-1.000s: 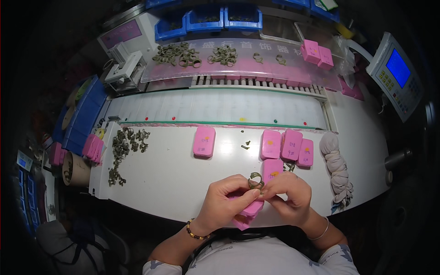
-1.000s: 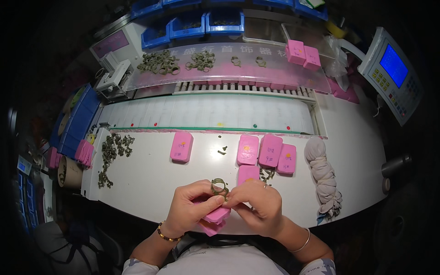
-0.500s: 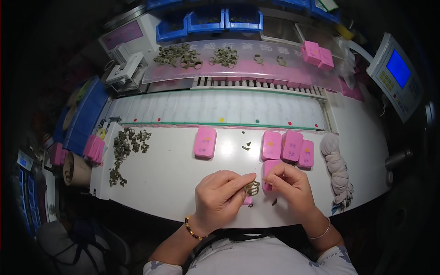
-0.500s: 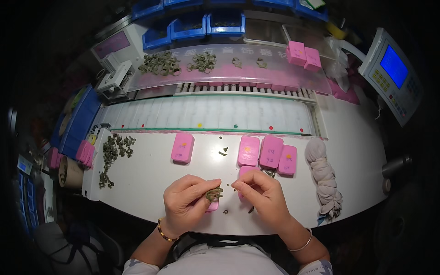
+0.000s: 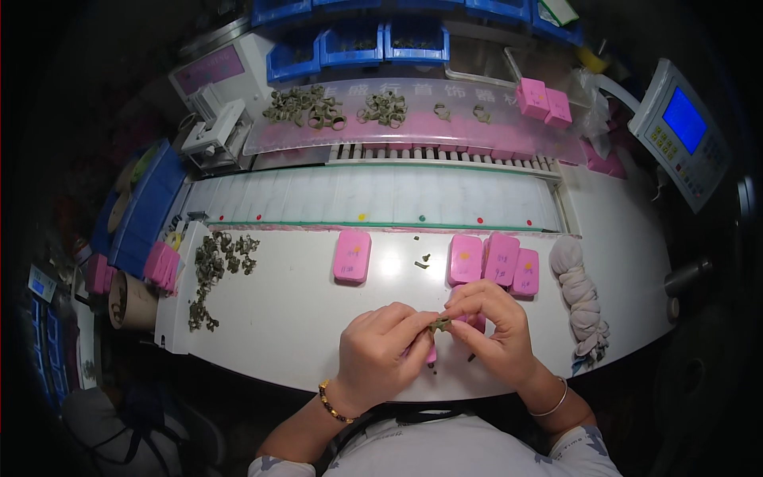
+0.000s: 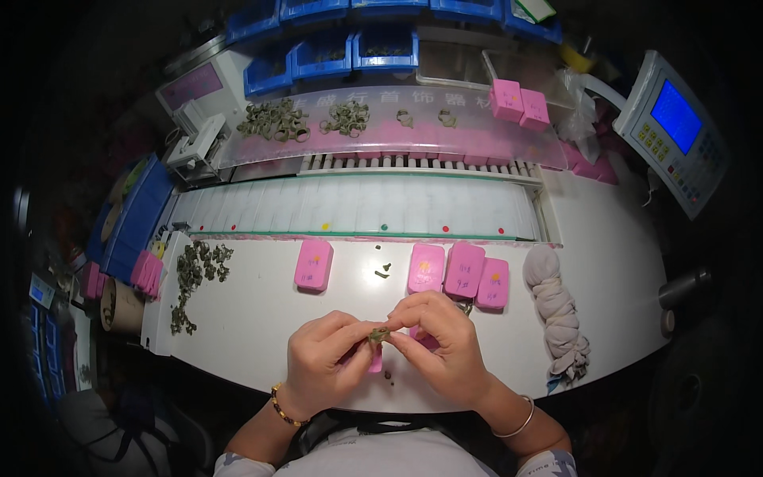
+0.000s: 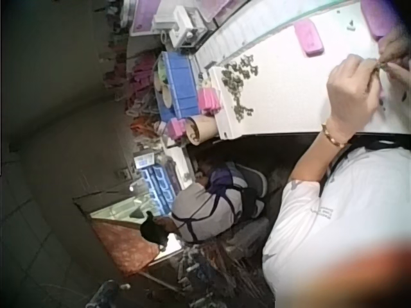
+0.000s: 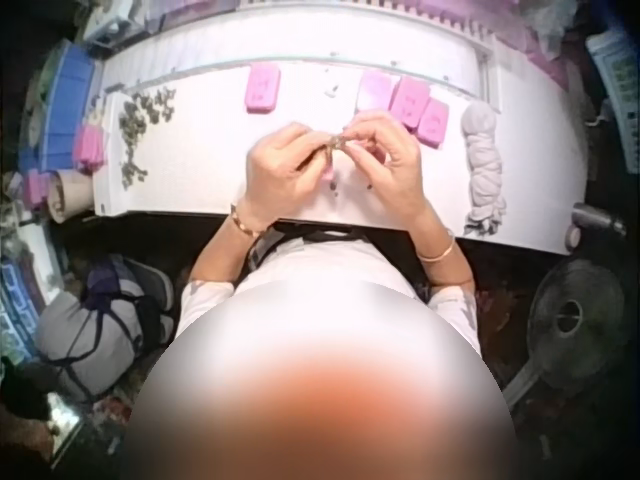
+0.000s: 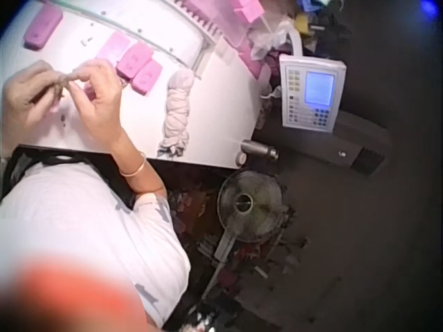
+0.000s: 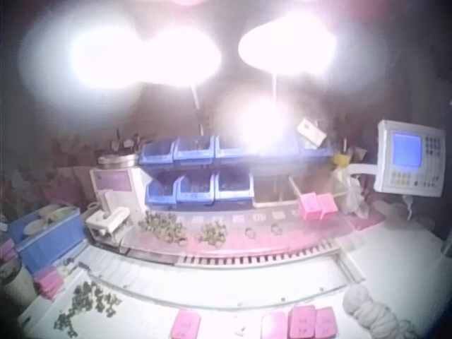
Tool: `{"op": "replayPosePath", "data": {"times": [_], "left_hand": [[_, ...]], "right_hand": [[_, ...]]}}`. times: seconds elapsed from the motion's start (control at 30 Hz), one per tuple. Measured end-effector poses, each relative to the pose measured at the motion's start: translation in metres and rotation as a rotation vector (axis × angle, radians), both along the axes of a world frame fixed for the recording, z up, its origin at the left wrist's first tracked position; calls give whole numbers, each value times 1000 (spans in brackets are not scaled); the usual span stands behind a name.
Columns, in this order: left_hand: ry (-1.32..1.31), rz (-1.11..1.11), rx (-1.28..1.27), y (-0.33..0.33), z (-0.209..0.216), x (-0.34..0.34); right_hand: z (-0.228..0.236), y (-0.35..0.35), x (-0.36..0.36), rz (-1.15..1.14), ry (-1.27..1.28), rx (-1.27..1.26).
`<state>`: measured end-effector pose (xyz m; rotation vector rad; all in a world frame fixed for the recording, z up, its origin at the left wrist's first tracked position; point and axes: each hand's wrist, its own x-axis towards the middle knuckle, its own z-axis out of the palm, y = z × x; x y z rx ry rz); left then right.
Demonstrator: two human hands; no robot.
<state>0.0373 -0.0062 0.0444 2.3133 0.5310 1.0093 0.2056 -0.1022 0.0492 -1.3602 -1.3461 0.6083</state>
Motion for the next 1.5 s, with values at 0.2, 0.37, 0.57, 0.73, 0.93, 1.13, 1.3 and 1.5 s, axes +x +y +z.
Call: {"op": "replayPosePath", "data": {"times": [0.2,0.37,0.57,0.73,0.93,1.13,1.3,1.5], "left_hand": [[-10,14,31,-1,0,3],[-12,-1,32,-1,2,7],[-136,-34,-384,11,-10,3],[-218,-97,-932,20,-27,7],[-238,-159,-1017,22,-33,8],[-250,-162,-1010,22,-36,4],[-274,-152,-1090,22,-32,2],[-688,-195,-1395,27,-35,3]], "right_hand": [[-7,2,4,42,242,-121],[-15,2,9,49,544,-206],[9,26,55,-193,376,-197],[23,78,167,-507,-45,-93],[8,146,253,-729,-252,-69],[7,159,254,-805,-283,-71],[7,118,242,-691,-255,127],[47,17,173,-556,-510,-140]]}}
